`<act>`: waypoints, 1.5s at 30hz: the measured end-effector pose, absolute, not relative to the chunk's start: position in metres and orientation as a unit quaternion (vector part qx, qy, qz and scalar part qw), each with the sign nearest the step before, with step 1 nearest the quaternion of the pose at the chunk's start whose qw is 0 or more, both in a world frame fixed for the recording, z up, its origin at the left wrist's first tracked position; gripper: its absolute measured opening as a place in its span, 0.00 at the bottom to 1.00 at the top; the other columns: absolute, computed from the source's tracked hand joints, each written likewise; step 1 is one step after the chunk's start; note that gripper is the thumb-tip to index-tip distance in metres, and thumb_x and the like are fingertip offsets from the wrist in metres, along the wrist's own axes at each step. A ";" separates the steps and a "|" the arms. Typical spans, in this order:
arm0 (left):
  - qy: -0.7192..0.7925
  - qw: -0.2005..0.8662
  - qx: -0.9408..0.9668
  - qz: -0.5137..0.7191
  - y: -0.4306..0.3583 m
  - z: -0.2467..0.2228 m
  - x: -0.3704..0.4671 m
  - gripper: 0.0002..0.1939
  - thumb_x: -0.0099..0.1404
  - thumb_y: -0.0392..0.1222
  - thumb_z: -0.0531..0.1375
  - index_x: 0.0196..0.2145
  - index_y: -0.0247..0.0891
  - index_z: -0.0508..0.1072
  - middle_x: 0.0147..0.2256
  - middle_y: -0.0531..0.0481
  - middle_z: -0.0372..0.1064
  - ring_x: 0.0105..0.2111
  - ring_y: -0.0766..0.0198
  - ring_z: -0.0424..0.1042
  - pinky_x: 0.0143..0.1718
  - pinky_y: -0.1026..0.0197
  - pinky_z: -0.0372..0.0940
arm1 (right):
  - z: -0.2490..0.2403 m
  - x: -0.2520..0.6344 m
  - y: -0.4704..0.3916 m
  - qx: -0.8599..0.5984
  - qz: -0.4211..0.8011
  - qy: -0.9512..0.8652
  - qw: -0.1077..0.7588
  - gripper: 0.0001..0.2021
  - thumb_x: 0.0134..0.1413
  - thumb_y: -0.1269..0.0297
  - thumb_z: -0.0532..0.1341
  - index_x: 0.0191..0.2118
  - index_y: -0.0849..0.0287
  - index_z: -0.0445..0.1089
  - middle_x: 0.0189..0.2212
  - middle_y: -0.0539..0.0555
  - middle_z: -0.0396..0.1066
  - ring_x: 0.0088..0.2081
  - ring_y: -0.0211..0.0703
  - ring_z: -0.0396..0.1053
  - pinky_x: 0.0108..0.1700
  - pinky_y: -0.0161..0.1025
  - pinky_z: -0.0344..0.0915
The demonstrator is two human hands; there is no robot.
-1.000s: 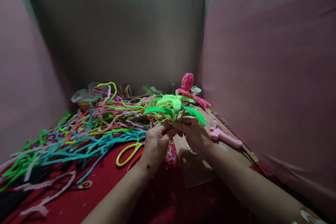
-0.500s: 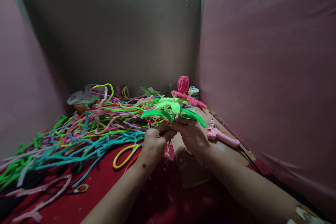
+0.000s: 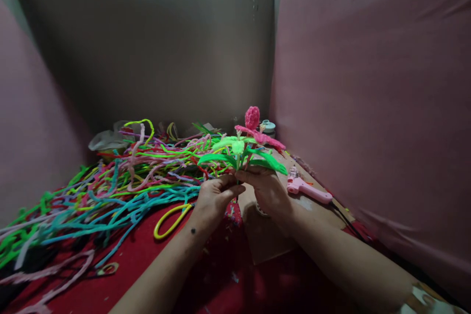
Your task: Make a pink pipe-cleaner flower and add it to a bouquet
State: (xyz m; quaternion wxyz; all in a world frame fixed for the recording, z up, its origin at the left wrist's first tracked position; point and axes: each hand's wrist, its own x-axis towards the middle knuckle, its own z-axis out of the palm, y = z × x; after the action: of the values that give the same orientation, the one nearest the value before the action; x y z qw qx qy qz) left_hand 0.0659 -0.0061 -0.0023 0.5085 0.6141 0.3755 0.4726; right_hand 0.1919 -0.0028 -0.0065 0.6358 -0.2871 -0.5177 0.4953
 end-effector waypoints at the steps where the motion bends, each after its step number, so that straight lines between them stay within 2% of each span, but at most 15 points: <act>1: 0.383 0.502 0.610 0.478 -0.006 -0.003 0.067 0.07 0.47 0.38 0.65 0.28 0.36 0.78 0.24 0.53 0.70 0.30 0.64 0.66 0.39 0.62 0.61 | -0.006 0.192 -0.003 -0.289 0.501 -0.512 0.635 0.04 0.43 0.64 0.65 0.29 0.53 0.76 0.30 0.48 0.75 0.36 0.44 0.71 0.45 0.44 0.66; 5: 0.399 0.464 0.606 0.508 -0.007 -0.006 0.068 0.05 0.47 0.40 0.65 0.23 0.36 0.77 0.21 0.54 0.68 0.29 0.64 0.65 0.34 0.63 0.61 | -0.004 0.190 -0.005 -0.264 0.519 -0.516 0.628 0.01 0.43 0.65 0.66 0.26 0.53 0.76 0.26 0.47 0.74 0.32 0.41 0.70 0.42 0.42 0.66; 12: 0.385 0.445 0.608 0.534 -0.007 -0.011 0.067 0.04 0.49 0.40 0.64 0.23 0.37 0.77 0.24 0.53 0.69 0.29 0.65 0.65 0.35 0.63 0.62 | -0.012 0.191 -0.001 -0.252 0.534 -0.525 0.613 0.02 0.44 0.65 0.66 0.27 0.51 0.77 0.26 0.46 0.73 0.31 0.39 0.68 0.44 0.42 0.64; 18: 0.397 0.438 0.604 0.535 -0.008 -0.010 0.070 0.05 0.47 0.40 0.64 0.19 0.37 0.74 0.22 0.54 0.67 0.28 0.66 0.64 0.35 0.63 0.61 | -0.009 0.192 -0.004 -0.239 0.541 -0.515 0.620 0.03 0.42 0.67 0.67 0.26 0.51 0.77 0.24 0.46 0.72 0.29 0.38 0.68 0.43 0.41 0.64; 21: 0.395 0.445 0.608 0.526 -0.008 -0.010 0.071 0.05 0.48 0.40 0.64 0.18 0.37 0.73 0.21 0.55 0.66 0.28 0.65 0.65 0.36 0.62 0.61 | -0.009 0.191 -0.004 -0.240 0.539 -0.517 0.620 0.01 0.42 0.65 0.67 0.26 0.52 0.77 0.23 0.47 0.72 0.30 0.38 0.68 0.43 0.42 0.64; 25: 0.387 0.452 0.605 0.530 -0.007 -0.008 0.069 0.08 0.47 0.42 0.65 0.18 0.36 0.73 0.19 0.56 0.64 0.25 0.68 0.61 0.31 0.64 0.59 | -0.008 0.196 -0.001 -0.258 0.507 -0.563 0.600 0.07 0.45 0.59 0.65 0.30 0.54 0.77 0.26 0.48 0.72 0.32 0.39 0.68 0.41 0.42 0.63; 28: 0.396 0.434 0.592 0.553 -0.005 -0.004 0.064 0.08 0.48 0.42 0.64 0.19 0.36 0.72 0.18 0.57 0.62 0.22 0.70 0.56 0.26 0.66 0.55 | -0.002 0.210 -0.001 -0.308 0.466 -0.614 0.557 0.11 0.48 0.56 0.62 0.32 0.57 0.77 0.28 0.51 0.73 0.33 0.40 0.67 0.37 0.39 0.62; 31: 0.409 0.421 0.576 0.569 -0.001 -0.001 0.058 0.09 0.50 0.41 0.63 0.18 0.36 0.70 0.16 0.58 0.56 0.19 0.72 0.52 0.22 0.66 0.50 | 0.003 0.229 -0.012 -0.393 0.402 -0.694 0.450 0.10 0.48 0.60 0.61 0.35 0.57 0.76 0.34 0.54 0.75 0.38 0.45 0.68 0.39 0.42 0.63; 33: 0.411 0.417 0.574 0.572 0.002 -0.001 0.056 0.10 0.50 0.42 0.63 0.17 0.36 0.68 0.15 0.59 0.53 0.18 0.72 0.50 0.21 0.65 0.47 | 0.003 0.241 -0.026 -0.442 0.302 -0.762 0.364 0.11 0.48 0.64 0.61 0.39 0.57 0.75 0.39 0.57 0.74 0.41 0.48 0.68 0.43 0.47 0.62; 35: 0.400 0.417 0.583 0.572 0.004 -0.002 0.055 0.12 0.50 0.43 0.63 0.17 0.36 0.67 0.15 0.59 0.52 0.18 0.72 0.49 0.21 0.65 0.46 | -0.002 0.250 -0.040 -0.463 0.171 -0.815 0.302 0.19 0.45 0.65 0.63 0.47 0.56 0.72 0.44 0.59 0.71 0.46 0.53 0.64 0.48 0.50 0.59; 37: 0.387 0.419 0.591 0.571 0.004 -0.003 0.056 0.13 0.49 0.43 0.64 0.15 0.36 0.66 0.15 0.59 0.52 0.18 0.73 0.48 0.21 0.64 0.45 | -0.010 0.254 -0.050 -0.456 0.101 -0.848 0.250 0.22 0.46 0.64 0.64 0.51 0.55 0.69 0.45 0.60 0.70 0.47 0.54 0.62 0.48 0.50 0.58; 38: 0.382 0.421 0.591 0.572 0.004 -0.003 0.057 0.14 0.48 0.44 0.65 0.15 0.36 0.66 0.15 0.59 0.52 0.18 0.73 0.49 0.21 0.64 0.46 | -0.014 0.255 -0.053 -0.453 0.078 -0.858 0.230 0.20 0.49 0.64 0.62 0.51 0.55 0.68 0.44 0.60 0.70 0.47 0.54 0.62 0.48 0.50 0.58; 41: 0.376 0.430 0.586 0.575 0.004 -0.004 0.058 0.13 0.48 0.44 0.65 0.15 0.35 0.68 0.15 0.59 0.54 0.18 0.73 0.50 0.22 0.64 0.47 | -0.024 0.257 -0.052 -0.459 0.045 -0.865 0.198 0.14 0.57 0.64 0.54 0.47 0.57 0.70 0.39 0.60 0.70 0.44 0.51 0.63 0.47 0.50 0.59; 43: 0.373 0.442 0.580 0.574 0.004 -0.004 0.057 0.12 0.49 0.44 0.65 0.16 0.35 0.69 0.15 0.59 0.55 0.18 0.73 0.50 0.21 0.64 0.46 | -0.026 0.258 -0.047 -0.468 0.054 -0.856 0.212 0.14 0.56 0.66 0.55 0.47 0.59 0.70 0.39 0.61 0.70 0.45 0.51 0.63 0.48 0.51 0.58; 45: 0.369 0.456 0.574 0.572 0.005 -0.004 0.055 0.13 0.49 0.44 0.64 0.16 0.36 0.68 0.14 0.59 0.55 0.17 0.73 0.50 0.20 0.64 0.46 | -0.023 0.258 -0.044 -0.469 0.094 -0.837 0.265 0.18 0.52 0.67 0.59 0.50 0.58 0.67 0.44 0.61 0.68 0.47 0.51 0.63 0.50 0.51 0.58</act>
State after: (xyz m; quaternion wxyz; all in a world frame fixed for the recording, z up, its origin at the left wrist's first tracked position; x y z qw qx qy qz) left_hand 0.0554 0.0052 -0.0043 0.4556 0.5738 0.3686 0.5721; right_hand 0.2584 -0.0439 -0.0231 0.2648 -0.4692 -0.8371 0.0945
